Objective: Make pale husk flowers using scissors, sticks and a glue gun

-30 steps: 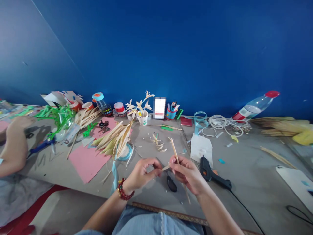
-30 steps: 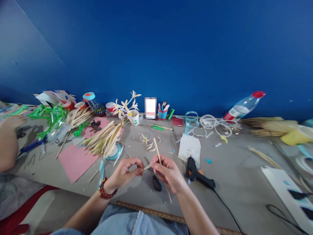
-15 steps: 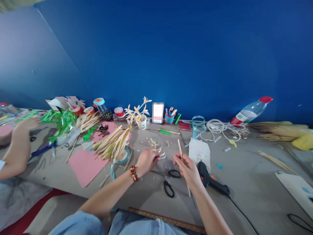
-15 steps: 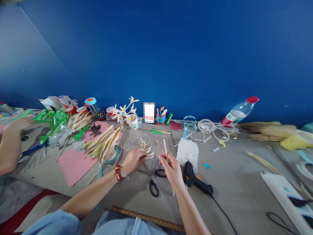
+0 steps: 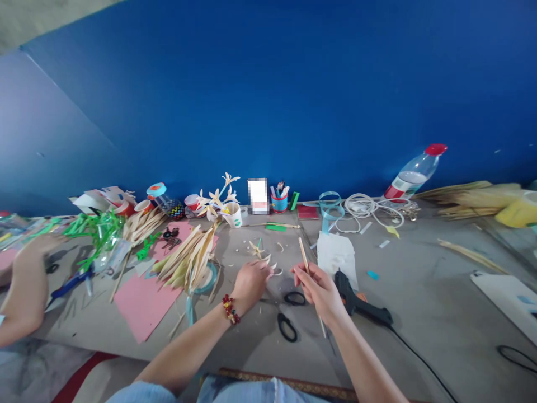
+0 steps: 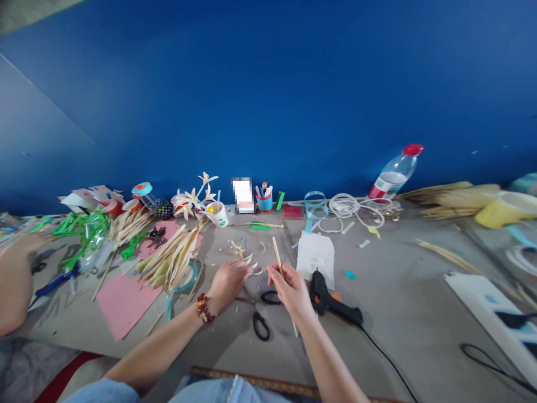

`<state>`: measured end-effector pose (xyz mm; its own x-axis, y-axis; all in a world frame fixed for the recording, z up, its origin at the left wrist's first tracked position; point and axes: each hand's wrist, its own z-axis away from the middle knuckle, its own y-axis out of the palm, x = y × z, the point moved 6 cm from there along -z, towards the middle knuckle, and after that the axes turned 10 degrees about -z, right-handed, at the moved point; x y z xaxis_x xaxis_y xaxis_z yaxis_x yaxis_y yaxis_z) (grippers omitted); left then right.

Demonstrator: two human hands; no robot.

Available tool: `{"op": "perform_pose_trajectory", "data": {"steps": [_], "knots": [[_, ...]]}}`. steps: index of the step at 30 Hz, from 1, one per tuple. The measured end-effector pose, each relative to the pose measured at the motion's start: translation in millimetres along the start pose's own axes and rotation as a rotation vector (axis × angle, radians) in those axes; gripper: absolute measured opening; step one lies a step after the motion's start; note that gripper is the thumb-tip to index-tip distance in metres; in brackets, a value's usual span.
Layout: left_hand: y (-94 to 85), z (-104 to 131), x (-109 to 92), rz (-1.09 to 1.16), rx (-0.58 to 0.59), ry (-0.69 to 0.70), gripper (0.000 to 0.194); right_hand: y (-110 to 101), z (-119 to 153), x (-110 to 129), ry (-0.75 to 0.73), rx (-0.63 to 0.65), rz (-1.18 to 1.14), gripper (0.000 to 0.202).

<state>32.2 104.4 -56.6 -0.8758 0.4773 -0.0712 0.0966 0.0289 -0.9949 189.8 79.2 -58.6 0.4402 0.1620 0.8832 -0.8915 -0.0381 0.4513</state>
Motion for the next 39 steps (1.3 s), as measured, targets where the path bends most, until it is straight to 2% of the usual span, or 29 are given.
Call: {"op": "perform_pose_trajectory", "data": {"steps": [5,8,12,17,21,23,24,26,30,33,36,39], "knots": [[1.4,3,-2,-0.024,-0.022,0.008,0.019,-1,1,4,-0.004,0.007,-0.027,0.036],[-6.2,10,-2,0.000,-0.061,0.007,0.022,-3,1,4,0.001,0.002,-0.027,0.036],[-21.6,25,7,0.113,-0.190,-0.057,0.019,-3,1,2,0.028,0.002,-0.028,0.035],[-32.4,62,44,0.179,-0.286,-0.226,0.010,-3,1,0,0.069,-0.019,-0.047,0.040],[-48.2,104,84,0.182,-0.420,-0.404,0.016,-5,0,-4,0.095,-0.037,-0.032,0.042],[-54.1,121,98,0.155,-0.461,-0.477,0.019,-4,0,-7,0.105,-0.011,-0.008,0.042],[-54.6,128,102,0.130,-0.451,-0.507,0.020,-3,0,-8,0.109,0.006,0.004,0.042],[-50.0,135,105,0.057,-0.358,-0.554,0.019,1,1,-9,0.121,0.040,0.021,0.041],[-28.2,138,104,-0.092,-0.029,-0.644,0.017,13,12,1,0.136,0.126,0.069,0.040],[-14.9,139,103,-0.130,0.135,-0.670,0.019,17,21,10,0.111,0.162,0.189,0.038],[-8.7,140,104,-0.108,0.149,-0.667,0.020,7,24,17,0.030,0.112,0.357,0.037],[-14.4,142,103,-0.028,0.004,-0.646,0.020,-10,19,25,-0.127,0.038,0.550,0.039]]}}
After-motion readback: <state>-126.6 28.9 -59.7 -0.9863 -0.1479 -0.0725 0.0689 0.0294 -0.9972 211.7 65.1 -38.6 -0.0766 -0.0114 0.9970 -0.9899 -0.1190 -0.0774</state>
